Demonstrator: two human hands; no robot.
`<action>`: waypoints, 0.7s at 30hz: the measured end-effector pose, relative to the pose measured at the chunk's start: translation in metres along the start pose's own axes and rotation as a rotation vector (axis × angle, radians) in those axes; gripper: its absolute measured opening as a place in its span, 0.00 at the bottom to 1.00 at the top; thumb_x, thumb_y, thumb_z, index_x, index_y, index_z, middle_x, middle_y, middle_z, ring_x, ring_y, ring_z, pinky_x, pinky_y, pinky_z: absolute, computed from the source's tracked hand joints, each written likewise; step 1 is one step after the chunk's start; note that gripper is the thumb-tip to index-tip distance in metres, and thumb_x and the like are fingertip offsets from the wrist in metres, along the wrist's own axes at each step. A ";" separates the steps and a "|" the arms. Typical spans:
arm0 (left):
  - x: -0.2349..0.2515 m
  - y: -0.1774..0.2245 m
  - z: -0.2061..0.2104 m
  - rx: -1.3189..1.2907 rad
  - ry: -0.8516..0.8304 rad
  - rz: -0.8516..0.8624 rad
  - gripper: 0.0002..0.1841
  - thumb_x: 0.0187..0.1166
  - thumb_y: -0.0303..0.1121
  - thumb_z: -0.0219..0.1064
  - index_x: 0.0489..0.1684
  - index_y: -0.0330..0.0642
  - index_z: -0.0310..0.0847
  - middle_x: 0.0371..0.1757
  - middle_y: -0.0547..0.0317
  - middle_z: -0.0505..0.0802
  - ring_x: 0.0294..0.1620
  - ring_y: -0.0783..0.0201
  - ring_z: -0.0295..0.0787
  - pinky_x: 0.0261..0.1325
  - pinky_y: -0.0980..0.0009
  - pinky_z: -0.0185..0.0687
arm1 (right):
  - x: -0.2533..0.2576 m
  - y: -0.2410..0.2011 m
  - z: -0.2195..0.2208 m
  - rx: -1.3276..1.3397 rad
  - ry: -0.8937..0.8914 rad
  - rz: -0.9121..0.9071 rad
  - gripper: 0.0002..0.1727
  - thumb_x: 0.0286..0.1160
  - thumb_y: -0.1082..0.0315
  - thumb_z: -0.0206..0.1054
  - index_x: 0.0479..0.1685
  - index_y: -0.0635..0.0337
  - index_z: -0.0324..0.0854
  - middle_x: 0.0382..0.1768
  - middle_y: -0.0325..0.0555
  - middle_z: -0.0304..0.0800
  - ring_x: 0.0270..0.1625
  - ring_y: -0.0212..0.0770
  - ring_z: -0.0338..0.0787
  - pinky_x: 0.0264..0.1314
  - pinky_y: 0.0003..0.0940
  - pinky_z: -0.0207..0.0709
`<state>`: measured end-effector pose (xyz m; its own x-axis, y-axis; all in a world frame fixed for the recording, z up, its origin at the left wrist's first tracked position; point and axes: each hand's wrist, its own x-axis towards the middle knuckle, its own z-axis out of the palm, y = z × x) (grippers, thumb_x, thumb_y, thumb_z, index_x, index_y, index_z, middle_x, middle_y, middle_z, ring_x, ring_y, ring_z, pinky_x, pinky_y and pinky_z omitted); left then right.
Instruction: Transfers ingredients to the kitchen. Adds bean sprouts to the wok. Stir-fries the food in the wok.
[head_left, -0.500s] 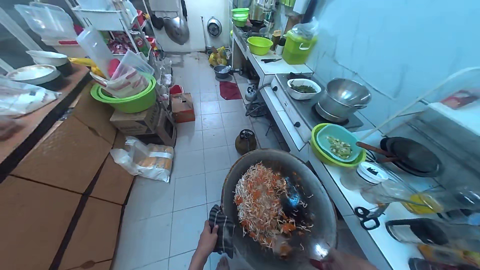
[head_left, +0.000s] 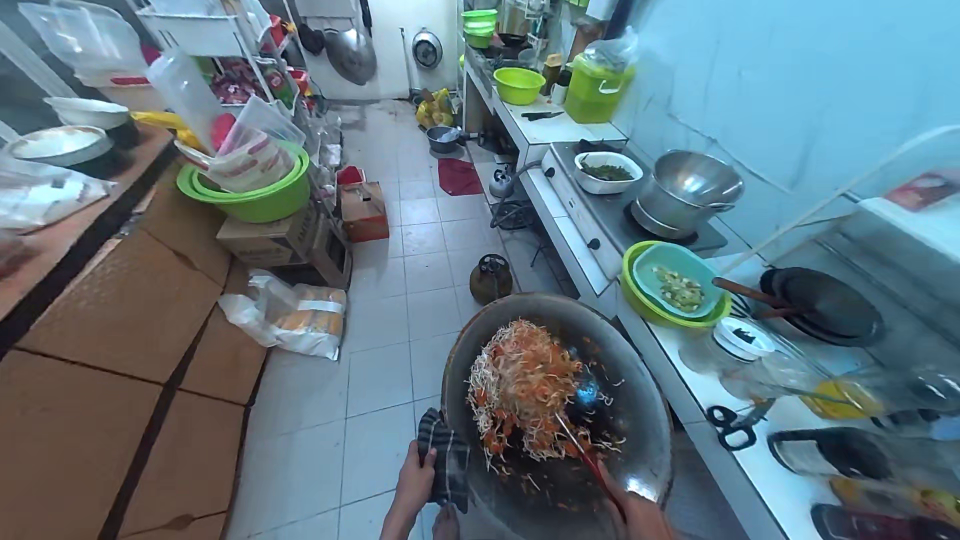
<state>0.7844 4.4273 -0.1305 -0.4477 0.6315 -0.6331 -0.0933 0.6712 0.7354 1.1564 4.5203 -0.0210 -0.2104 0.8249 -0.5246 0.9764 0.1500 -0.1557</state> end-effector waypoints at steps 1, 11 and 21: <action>-0.001 0.000 0.001 0.004 -0.008 -0.006 0.24 0.91 0.35 0.58 0.80 0.32 0.64 0.62 0.32 0.88 0.62 0.43 0.89 0.66 0.44 0.82 | -0.004 0.006 -0.008 -0.012 -0.033 0.016 0.32 0.87 0.56 0.54 0.92 0.39 0.63 0.52 0.63 0.95 0.56 0.67 0.93 0.59 0.69 0.80; -0.002 -0.003 0.004 0.028 0.009 0.014 0.24 0.91 0.35 0.58 0.81 0.32 0.63 0.63 0.32 0.88 0.63 0.42 0.89 0.67 0.43 0.81 | 0.086 0.015 -0.074 -0.001 -0.360 0.144 0.25 0.90 0.53 0.55 0.67 0.65 0.83 0.61 0.67 0.89 0.65 0.65 0.89 0.70 0.66 0.77; -0.006 -0.002 0.002 0.029 -0.016 0.015 0.23 0.91 0.36 0.57 0.80 0.33 0.64 0.61 0.33 0.88 0.61 0.43 0.89 0.67 0.44 0.82 | 0.033 0.023 -0.121 -0.329 -0.225 -0.084 0.28 0.87 0.51 0.58 0.88 0.25 0.69 0.57 0.61 0.93 0.61 0.67 0.90 0.62 0.70 0.79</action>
<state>0.7888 4.4230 -0.1285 -0.4346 0.6474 -0.6261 -0.0611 0.6723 0.7377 1.1777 4.6165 0.0594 -0.2605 0.6676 -0.6975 0.9114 0.4084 0.0505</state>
